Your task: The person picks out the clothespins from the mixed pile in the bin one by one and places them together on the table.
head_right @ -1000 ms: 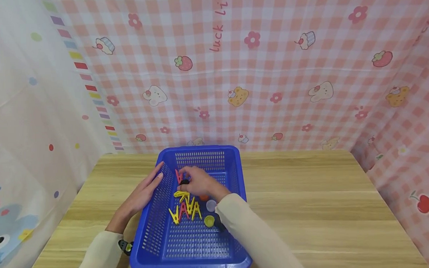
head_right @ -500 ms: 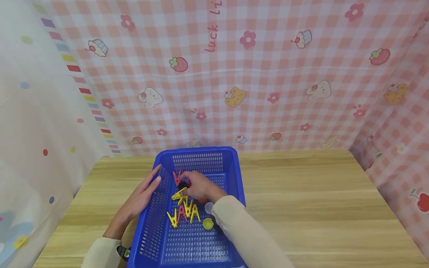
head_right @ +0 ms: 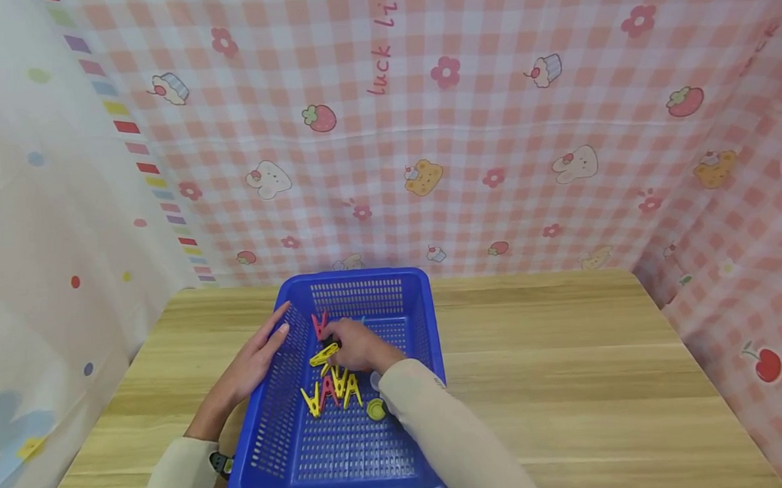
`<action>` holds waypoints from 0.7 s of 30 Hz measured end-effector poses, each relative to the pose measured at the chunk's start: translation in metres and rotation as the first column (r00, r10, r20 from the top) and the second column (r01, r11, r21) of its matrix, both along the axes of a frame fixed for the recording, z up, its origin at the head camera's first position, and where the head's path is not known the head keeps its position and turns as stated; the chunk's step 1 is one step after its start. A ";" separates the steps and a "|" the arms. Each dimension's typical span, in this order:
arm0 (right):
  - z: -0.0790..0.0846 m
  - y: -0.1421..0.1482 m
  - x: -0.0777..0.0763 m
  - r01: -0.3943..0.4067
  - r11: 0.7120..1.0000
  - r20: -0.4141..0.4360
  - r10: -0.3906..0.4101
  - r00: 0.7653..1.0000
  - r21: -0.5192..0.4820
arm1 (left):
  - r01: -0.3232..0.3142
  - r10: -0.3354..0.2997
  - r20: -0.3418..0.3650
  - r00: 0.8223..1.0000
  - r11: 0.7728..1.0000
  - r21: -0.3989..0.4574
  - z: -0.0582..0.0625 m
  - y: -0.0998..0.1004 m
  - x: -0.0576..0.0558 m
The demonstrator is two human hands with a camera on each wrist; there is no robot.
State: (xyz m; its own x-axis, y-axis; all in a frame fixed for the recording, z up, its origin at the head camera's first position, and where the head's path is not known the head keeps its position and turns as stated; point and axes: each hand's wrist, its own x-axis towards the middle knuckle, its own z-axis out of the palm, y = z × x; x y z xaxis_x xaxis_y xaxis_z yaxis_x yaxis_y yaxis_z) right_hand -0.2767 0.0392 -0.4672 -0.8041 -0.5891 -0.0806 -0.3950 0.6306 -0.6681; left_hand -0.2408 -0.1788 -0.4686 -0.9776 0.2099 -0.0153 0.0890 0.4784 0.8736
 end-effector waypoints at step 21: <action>0.000 -0.002 -0.001 -0.005 0.998 0.024 0.004 1.000 0.066 | 0.000 -0.001 0.027 1.000 0.999 0.033 0.001 0.000 0.002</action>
State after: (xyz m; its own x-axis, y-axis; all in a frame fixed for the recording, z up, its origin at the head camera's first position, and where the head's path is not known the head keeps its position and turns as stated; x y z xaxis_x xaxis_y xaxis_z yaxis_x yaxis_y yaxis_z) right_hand -0.2778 0.0371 -0.4668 -0.7987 -0.5856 -0.1381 -0.3828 0.6716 -0.6344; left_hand -0.2390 -0.1784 -0.4674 -0.9769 0.2110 -0.0345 0.0655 0.4490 0.8911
